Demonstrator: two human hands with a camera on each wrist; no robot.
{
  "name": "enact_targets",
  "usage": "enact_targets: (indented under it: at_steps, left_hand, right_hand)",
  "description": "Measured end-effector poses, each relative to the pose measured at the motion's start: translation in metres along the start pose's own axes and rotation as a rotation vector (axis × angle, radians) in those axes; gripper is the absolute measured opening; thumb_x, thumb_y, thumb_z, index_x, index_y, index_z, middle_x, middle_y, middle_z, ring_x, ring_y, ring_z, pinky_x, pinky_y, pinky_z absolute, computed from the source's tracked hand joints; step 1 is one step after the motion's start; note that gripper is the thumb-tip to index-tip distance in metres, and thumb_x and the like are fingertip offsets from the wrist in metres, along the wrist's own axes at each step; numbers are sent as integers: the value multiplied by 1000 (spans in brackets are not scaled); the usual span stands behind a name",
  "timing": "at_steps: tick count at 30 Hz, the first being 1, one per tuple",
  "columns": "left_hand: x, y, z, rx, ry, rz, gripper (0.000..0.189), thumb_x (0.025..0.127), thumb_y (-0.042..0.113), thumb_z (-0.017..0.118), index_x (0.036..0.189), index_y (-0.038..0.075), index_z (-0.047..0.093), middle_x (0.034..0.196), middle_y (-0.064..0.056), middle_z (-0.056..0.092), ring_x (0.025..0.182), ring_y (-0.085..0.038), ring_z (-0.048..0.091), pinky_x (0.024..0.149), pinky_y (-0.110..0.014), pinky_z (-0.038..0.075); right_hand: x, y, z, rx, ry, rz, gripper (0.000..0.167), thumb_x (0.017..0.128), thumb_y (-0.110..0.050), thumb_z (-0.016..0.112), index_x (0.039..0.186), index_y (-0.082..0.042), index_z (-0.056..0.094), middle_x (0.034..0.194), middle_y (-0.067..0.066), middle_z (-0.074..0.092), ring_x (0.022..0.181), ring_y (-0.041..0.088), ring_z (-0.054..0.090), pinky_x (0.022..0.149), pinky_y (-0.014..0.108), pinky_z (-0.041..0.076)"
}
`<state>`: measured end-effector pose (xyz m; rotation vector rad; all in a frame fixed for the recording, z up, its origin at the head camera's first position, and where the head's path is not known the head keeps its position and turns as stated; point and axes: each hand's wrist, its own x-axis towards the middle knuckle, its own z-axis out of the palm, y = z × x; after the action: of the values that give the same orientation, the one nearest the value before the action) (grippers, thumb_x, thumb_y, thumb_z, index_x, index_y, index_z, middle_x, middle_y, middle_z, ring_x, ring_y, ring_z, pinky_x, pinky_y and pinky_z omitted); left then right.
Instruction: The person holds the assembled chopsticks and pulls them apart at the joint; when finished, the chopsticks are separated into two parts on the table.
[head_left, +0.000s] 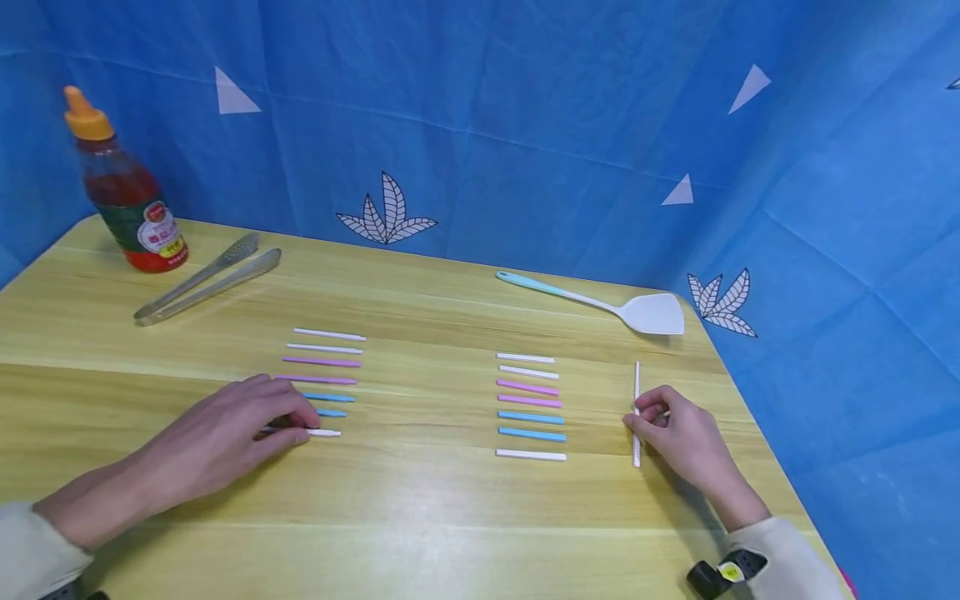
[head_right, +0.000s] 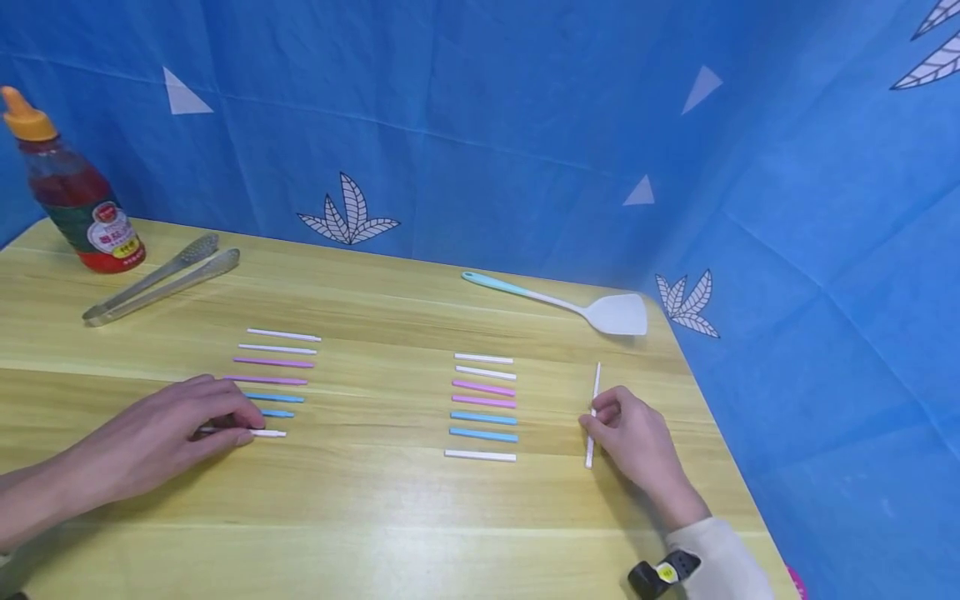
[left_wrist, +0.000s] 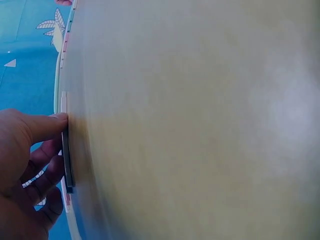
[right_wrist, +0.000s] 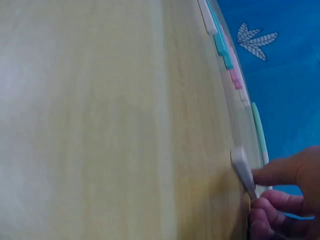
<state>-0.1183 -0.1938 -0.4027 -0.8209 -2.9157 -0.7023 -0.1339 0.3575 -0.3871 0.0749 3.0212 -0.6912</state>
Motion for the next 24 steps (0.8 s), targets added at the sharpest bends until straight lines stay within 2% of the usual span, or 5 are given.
enact_targets:
  at_steps: [5, 10, 15, 21, 24]
  left_hand:
    - [0, 0, 0, -2, -1, 0, 20, 99, 22, 82, 108, 39, 77, 105, 26, 67, 100, -3, 60, 91, -43, 56]
    - [0, 0, 0, -1, 2, 0, 20, 99, 22, 82, 108, 39, 77, 106, 26, 68, 101, -4, 62, 92, -44, 56]
    - [0, 1, 0, -1, 6, -1, 19, 99, 22, 82, 108, 38, 77, 106, 26, 68, 102, -4, 62, 93, -45, 56]
    - [4, 3, -5, -7, 23, -4, 17, 99, 25, 83, 107, 38, 76, 104, 26, 68, 101, -5, 61, 93, -43, 55]
    - [9, 7, -8, -23, 30, 11, 15, 100, 26, 82, 108, 39, 77, 107, 25, 69, 104, -6, 63, 95, -45, 56]
  right_hand:
    - [2, 5, -4, -20, 7, 19, 26, 103, -20, 75, 119, -1, 69, 100, 9, 72, 85, 17, 64, 69, 29, 48]
    - [6, 10, -8, -54, 31, -37, 18, 104, -13, 72, 116, -1, 75, 97, 9, 72, 84, 18, 59, 70, 30, 45]
    - [8, 7, -14, -55, 98, -99, 17, 105, -9, 70, 119, 0, 76, 101, 12, 71, 89, 22, 63, 73, 31, 48]
    - [1, -29, -16, -13, 174, -223, 14, 105, -6, 71, 118, -4, 76, 102, 10, 72, 89, 20, 64, 75, 25, 52]
    - [-6, -55, -11, 4, 193, -312, 12, 104, -6, 73, 116, -8, 77, 100, 4, 74, 88, 16, 64, 76, 29, 55]
